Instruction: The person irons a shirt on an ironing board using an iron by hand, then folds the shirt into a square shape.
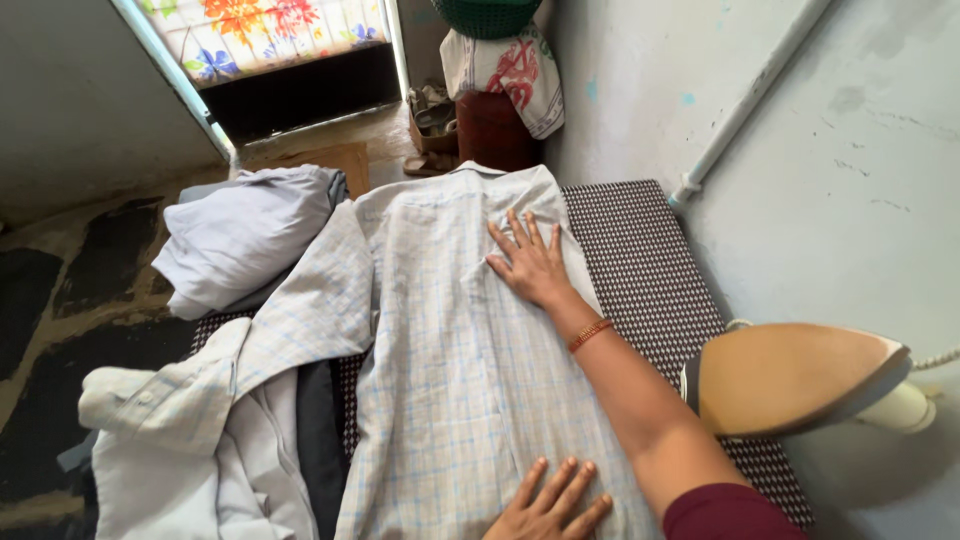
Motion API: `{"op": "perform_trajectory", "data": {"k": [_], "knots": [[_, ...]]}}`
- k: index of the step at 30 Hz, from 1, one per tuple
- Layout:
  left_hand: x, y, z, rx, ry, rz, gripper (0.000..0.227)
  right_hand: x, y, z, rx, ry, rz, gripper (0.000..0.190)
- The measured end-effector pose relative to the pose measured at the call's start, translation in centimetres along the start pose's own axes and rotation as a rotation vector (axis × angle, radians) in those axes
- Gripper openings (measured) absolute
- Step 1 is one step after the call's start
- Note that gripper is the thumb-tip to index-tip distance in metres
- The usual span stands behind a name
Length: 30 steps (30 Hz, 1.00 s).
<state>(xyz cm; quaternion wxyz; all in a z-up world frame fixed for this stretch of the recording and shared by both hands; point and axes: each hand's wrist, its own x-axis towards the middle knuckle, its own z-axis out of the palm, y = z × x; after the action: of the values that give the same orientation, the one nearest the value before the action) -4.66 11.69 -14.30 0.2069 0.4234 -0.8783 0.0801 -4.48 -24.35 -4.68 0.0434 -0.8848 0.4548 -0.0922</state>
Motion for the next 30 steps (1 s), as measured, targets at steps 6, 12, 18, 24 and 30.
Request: {"op": "perform_trajectory", "data": {"k": [6,12,18,24,30], "knots": [[1.9,-0.9,-0.1,-0.201,0.043,-0.062,0.04,3.8,1.5,0.7,0.186,-0.117,0.083,0.067],[12.8,-9.7,-6.7,-0.376,0.259,-0.703,0.021,-0.2,1.7,0.8,1.084,0.301,0.156,0.067],[20.2,-21.9,0.1,-0.241,0.204,-0.655,0.063,0.2,2.9,3.9,0.967,0.341,0.168,0.07],[18.5,-24.2,1.2,0.044,0.143,-0.681,0.066,2.3,2.9,3.8,0.135,0.142,0.195,0.067],[18.6,-23.7,-0.1,0.054,0.075,-0.733,0.061,3.1,5.1,1.2,-0.02,0.106,0.294,0.072]]}}
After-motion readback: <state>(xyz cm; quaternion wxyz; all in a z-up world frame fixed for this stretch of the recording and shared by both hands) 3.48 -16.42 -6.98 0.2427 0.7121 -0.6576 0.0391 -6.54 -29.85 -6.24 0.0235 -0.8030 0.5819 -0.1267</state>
